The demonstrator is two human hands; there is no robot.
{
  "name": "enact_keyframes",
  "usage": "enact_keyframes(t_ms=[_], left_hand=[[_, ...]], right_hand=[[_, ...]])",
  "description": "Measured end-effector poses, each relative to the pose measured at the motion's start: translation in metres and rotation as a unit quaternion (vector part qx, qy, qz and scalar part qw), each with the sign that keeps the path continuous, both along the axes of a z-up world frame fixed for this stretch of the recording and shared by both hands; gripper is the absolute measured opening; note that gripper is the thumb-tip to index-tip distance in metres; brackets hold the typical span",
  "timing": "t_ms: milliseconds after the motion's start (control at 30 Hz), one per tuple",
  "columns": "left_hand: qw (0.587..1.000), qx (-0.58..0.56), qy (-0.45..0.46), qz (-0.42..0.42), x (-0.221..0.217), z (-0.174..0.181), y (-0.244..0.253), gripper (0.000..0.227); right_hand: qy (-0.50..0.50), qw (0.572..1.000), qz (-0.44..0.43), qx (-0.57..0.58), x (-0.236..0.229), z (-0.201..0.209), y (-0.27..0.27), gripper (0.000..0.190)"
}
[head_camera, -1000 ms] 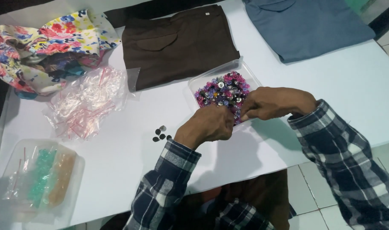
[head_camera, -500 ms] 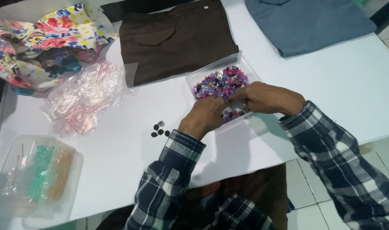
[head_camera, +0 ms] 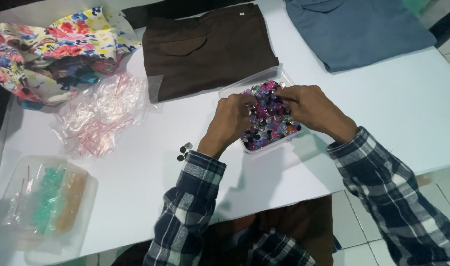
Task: The person sorts colorful buttons from a plastic container, picking out specific colors and placing them on the table. They then place light green buttons into a small plastic bag and continue sorting black buttons from the container.
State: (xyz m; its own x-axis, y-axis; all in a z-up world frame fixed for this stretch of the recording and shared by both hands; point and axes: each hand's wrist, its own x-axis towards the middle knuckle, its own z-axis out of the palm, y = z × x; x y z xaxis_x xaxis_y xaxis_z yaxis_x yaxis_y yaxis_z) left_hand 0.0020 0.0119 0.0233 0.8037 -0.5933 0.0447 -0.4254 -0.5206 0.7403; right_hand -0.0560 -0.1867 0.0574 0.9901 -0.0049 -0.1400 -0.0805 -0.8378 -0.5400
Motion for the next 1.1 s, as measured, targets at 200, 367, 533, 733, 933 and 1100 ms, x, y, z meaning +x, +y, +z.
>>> enact_keyframes(t_ms=[200, 367, 533, 733, 933, 1100], left_hand=[[0.995, -0.093, 0.037, 0.014, 0.007, -0.019, 0.004, 0.033], [0.991, -0.126, 0.041, 0.032, 0.002, -0.019, 0.008, 0.030], [0.986, -0.151, 0.049, 0.046, -0.001, -0.021, 0.005, 0.029], [0.992, -0.117, 0.020, 0.034, 0.002, -0.027, 0.003, 0.028], [0.999, 0.012, -0.052, -0.004, -0.009, -0.014, -0.008, 0.027], [0.988, 0.129, -0.081, -0.022, -0.003, -0.021, -0.015, 0.025]], right_hand=[[0.014, 0.996, 0.054, -0.070, 0.006, -0.010, 0.004, 0.033], [0.007, 0.979, 0.130, -0.157, 0.014, -0.020, 0.017, 0.029], [-0.010, 0.964, 0.151, -0.218, 0.026, -0.048, 0.012, 0.029], [0.053, 0.959, 0.153, -0.232, 0.020, -0.033, 0.018, 0.024], [0.043, 0.945, 0.161, -0.282, 0.022, -0.036, 0.015, 0.023], [0.035, 0.922, 0.187, -0.336, 0.027, -0.054, 0.004, 0.015]])
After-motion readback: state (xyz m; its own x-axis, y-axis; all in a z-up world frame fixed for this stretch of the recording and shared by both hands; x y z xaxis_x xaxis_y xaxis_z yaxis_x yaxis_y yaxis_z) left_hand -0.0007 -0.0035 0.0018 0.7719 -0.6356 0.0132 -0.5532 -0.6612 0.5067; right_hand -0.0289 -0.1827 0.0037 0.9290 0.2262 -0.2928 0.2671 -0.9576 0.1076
